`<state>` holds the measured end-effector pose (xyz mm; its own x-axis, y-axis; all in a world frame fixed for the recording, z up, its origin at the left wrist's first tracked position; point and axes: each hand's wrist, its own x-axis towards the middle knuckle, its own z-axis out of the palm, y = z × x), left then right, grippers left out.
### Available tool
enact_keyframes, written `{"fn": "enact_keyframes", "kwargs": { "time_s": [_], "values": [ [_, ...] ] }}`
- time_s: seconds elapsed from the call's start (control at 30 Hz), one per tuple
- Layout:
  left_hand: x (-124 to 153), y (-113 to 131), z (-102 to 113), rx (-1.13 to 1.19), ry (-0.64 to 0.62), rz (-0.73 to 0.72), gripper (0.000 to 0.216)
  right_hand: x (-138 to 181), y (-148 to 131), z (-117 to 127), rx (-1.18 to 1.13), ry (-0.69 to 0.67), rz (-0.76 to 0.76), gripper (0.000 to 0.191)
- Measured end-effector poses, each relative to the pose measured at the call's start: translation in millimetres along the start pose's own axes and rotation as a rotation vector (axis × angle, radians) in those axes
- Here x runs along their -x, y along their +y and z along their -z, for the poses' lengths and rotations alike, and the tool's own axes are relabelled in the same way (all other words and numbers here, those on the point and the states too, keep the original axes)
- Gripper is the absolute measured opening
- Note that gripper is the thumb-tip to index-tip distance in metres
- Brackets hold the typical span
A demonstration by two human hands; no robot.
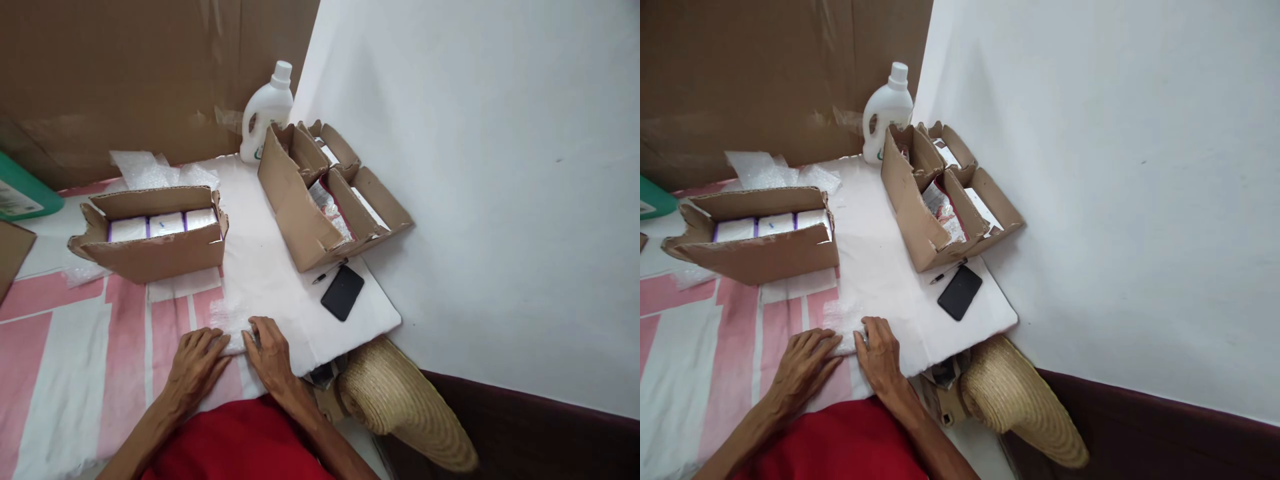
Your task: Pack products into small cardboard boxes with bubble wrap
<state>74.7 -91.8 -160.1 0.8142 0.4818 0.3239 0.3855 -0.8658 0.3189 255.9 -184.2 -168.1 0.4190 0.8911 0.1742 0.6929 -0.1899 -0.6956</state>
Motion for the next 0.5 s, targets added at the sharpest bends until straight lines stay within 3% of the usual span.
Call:
{"fn": "enact_keyframes", "kwargs": {
  "time_s": [0.17,0.23,0.33,0.5],
  "values": [
    [-2.6,-9.3,-2.2,0.086,-0.031,-0.011,0.029,4.1,0.0,16.3,0.013,-0.153,0.225,0.05],
    [-7.3,-12.5,0.5,0.135,-0.04,0.011,0.026,2.9,2.9,18.5,0.032,-0.185,0.258,0.04],
    [-17.7,-18.6,4.8,0.268,-0.055,0.158,0.027,-8.4,6.2,16.4,-0.072,-0.166,0.209,0.024],
    [-37.6,-32.2,4.5,0.244,-0.052,0.358,0.033,-43.3,2.2,11.3,-0.091,-0.23,0.072,0.03]
  ]
}}
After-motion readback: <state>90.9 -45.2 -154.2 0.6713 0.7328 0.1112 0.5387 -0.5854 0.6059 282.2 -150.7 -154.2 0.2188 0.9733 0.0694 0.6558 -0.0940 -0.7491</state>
